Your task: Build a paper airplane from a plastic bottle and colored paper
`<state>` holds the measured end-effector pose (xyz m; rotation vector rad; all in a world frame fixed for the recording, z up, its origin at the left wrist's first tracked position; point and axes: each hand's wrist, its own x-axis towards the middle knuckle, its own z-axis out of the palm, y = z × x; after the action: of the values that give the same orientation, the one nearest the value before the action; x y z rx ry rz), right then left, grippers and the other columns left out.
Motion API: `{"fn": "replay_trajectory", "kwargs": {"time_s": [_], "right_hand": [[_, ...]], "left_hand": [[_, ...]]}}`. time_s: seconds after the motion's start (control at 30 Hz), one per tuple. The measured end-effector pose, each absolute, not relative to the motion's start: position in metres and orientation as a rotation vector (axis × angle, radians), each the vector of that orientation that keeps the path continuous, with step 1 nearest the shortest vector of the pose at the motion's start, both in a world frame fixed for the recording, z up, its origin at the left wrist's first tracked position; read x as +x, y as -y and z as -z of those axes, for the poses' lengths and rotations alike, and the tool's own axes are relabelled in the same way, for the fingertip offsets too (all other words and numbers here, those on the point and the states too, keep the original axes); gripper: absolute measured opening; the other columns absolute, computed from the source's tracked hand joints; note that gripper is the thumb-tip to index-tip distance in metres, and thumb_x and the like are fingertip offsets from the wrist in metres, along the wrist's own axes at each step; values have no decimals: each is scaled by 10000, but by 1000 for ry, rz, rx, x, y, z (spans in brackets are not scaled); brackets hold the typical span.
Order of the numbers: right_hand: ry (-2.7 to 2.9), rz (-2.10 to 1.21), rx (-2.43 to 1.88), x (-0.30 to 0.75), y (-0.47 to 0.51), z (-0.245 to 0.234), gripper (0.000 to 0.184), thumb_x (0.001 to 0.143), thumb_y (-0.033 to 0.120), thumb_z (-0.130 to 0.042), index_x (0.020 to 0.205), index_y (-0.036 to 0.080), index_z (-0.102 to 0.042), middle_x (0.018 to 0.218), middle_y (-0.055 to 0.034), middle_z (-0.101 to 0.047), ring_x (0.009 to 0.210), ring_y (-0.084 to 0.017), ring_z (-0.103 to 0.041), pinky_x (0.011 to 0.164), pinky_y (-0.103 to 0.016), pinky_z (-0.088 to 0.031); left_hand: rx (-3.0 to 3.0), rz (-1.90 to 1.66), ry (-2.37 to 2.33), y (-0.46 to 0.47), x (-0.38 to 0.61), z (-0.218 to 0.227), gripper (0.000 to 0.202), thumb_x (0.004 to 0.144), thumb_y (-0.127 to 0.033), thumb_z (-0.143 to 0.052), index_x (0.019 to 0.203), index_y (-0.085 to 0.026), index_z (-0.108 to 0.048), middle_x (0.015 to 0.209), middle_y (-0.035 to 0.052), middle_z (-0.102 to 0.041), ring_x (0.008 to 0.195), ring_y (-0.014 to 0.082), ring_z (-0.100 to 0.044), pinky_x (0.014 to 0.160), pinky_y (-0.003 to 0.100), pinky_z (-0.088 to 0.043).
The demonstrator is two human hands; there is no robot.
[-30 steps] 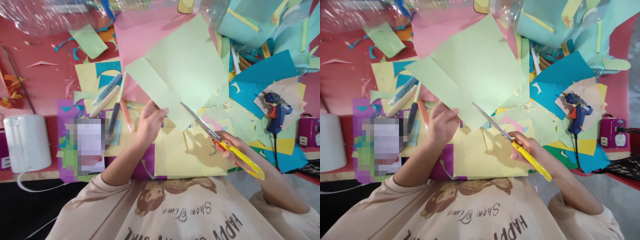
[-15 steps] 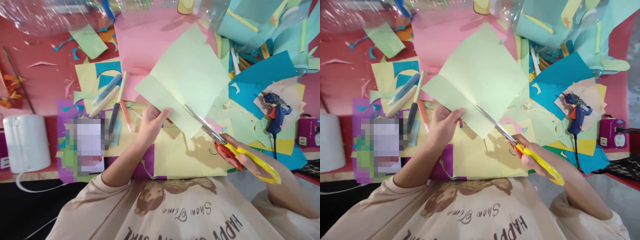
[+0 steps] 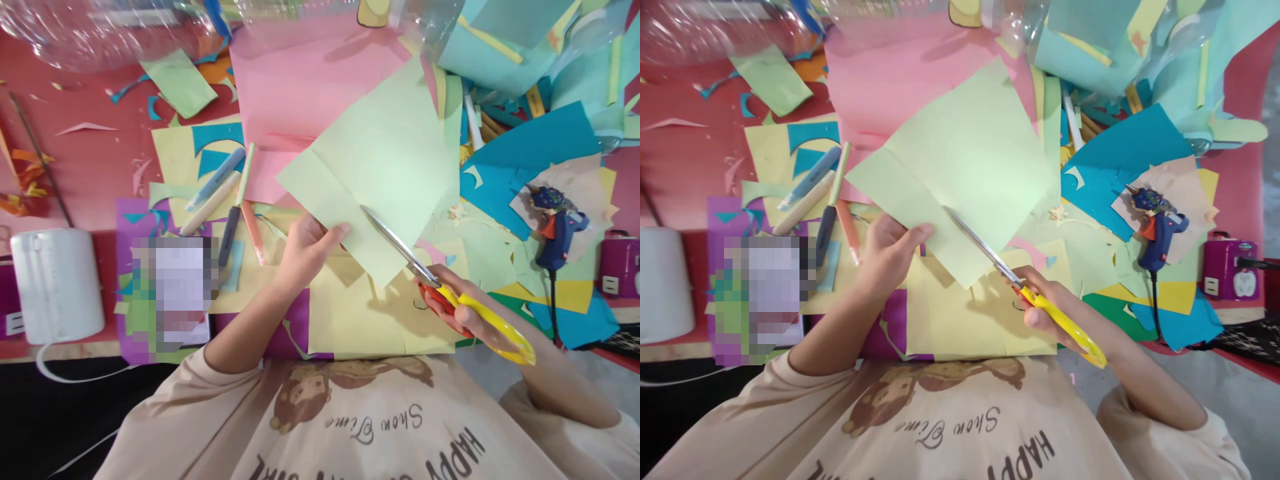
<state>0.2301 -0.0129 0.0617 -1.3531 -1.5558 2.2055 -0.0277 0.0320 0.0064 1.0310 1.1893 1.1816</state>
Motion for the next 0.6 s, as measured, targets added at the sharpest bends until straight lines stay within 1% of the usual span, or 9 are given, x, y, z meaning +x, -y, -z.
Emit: {"fn": "replay_trajectory", "kwargs": {"time_s": [0.13,0.3,0.4,0.5,0.57,0.6], "right_hand": [[1399,-2271,-1383,227,13,-62,730,708,814,-518,1177,260,-432,735,43,-356,507,-71,-221,402,-234,-197],[1357,-2265,-1430,225,15,-61,778,681,818,-545,1202,251,-436,742,39,-363,524,-75,-211,403,-234,-186],[1388,-2237,-1433,226,16,-56,780,691,807,-553,1212,238,-436,726,45,-353,539,-87,-227,427,-236,-201],[1465,-2187,-1412,229,17,-51,744,719,780,-560,1202,227,-440,693,52,-327,568,-102,-246,469,-238,-219],[1515,-2148,-1384,230,18,-51,719,723,792,-537,1170,236,-450,691,50,-328,580,-108,-260,499,-242,-261],[1539,-2134,-1377,230,18,-52,706,732,800,-513,1162,242,-453,707,43,-346,592,-112,-283,528,-250,-307]], "left_hand": [[1031,-1177,-1209,-33,-28,-8,96,731,-234,-684,781,-168,-635,693,3,-683,595,138,-634,548,251,-530],[1041,-1181,-1199,-33,-29,-6,98,745,-243,-689,795,-171,-644,706,11,-690,623,155,-647,565,266,-535],[1043,-1163,-1207,-33,-29,-5,126,754,-269,-694,814,-171,-643,731,25,-692,665,176,-661,601,292,-547],[1024,-1154,-1192,-33,-29,-3,167,748,-279,-700,859,-168,-644,760,40,-696,779,223,-687,631,313,-557],[1003,-1156,-1181,-32,-29,-3,171,744,-272,-696,867,-169,-637,762,40,-696,805,233,-692,620,308,-557],[992,-1160,-1179,-32,-28,-4,168,740,-264,-695,865,-172,-630,757,36,-696,794,228,-693,606,300,-554]]}}
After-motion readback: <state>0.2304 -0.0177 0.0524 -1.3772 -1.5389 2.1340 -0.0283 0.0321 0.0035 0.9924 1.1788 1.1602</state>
